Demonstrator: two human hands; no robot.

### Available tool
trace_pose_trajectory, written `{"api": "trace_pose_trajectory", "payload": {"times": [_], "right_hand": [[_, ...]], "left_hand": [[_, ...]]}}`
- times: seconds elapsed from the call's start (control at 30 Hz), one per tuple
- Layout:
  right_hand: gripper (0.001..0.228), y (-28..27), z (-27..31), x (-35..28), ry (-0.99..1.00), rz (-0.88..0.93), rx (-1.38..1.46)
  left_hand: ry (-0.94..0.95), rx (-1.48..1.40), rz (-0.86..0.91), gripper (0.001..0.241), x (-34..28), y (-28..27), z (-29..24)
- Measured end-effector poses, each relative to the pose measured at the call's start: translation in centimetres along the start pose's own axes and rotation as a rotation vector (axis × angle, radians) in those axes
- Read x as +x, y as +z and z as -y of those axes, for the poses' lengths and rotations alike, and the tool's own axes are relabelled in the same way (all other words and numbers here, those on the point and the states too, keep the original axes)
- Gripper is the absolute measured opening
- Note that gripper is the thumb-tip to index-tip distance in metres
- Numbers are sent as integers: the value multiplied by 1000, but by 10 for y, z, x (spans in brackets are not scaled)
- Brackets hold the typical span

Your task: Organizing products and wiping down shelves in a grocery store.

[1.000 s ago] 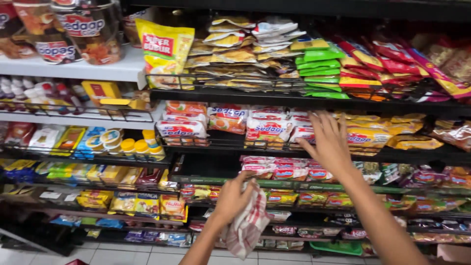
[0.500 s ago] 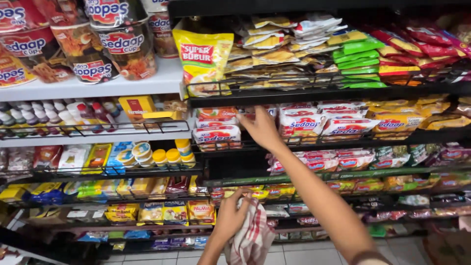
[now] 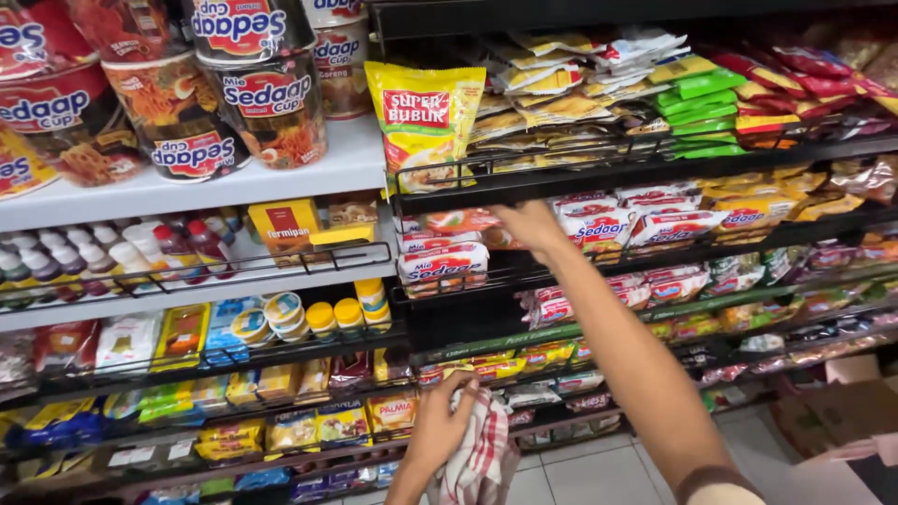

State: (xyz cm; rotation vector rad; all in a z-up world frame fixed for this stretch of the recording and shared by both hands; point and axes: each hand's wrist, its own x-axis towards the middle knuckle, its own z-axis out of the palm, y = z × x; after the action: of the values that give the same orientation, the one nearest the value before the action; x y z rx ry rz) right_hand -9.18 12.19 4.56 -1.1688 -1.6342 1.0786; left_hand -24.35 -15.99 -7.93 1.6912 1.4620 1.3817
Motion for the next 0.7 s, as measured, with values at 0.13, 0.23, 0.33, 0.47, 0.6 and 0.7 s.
{"api": "trace_pose_trajectory", "payload": {"times": [0.13, 0.23, 0.33, 0.47, 0.6, 0.7], "right_hand": [[31, -42, 35, -47, -147, -13, -105], [39, -69, 27, -57, -167, -40, -265], [48, -86, 22, -62, -192, -140, -437], [54, -100, 16, -62, -278, -241, -639], [57, -105, 21, -68, -212, -224, -730], [53, -102, 19, -62, -271, -101, -742]], "left_hand": [[-118, -21, 81, 31, 5, -9, -9], [-129, 31, 122, 31, 11, -12, -12], [-168, 111, 169, 32, 21, -9, -9], [-48, 9, 164, 31, 26, -6, -4], [-91, 12, 157, 31, 29, -19, -12], [-88, 16, 137, 31, 27, -26, -4]]}}
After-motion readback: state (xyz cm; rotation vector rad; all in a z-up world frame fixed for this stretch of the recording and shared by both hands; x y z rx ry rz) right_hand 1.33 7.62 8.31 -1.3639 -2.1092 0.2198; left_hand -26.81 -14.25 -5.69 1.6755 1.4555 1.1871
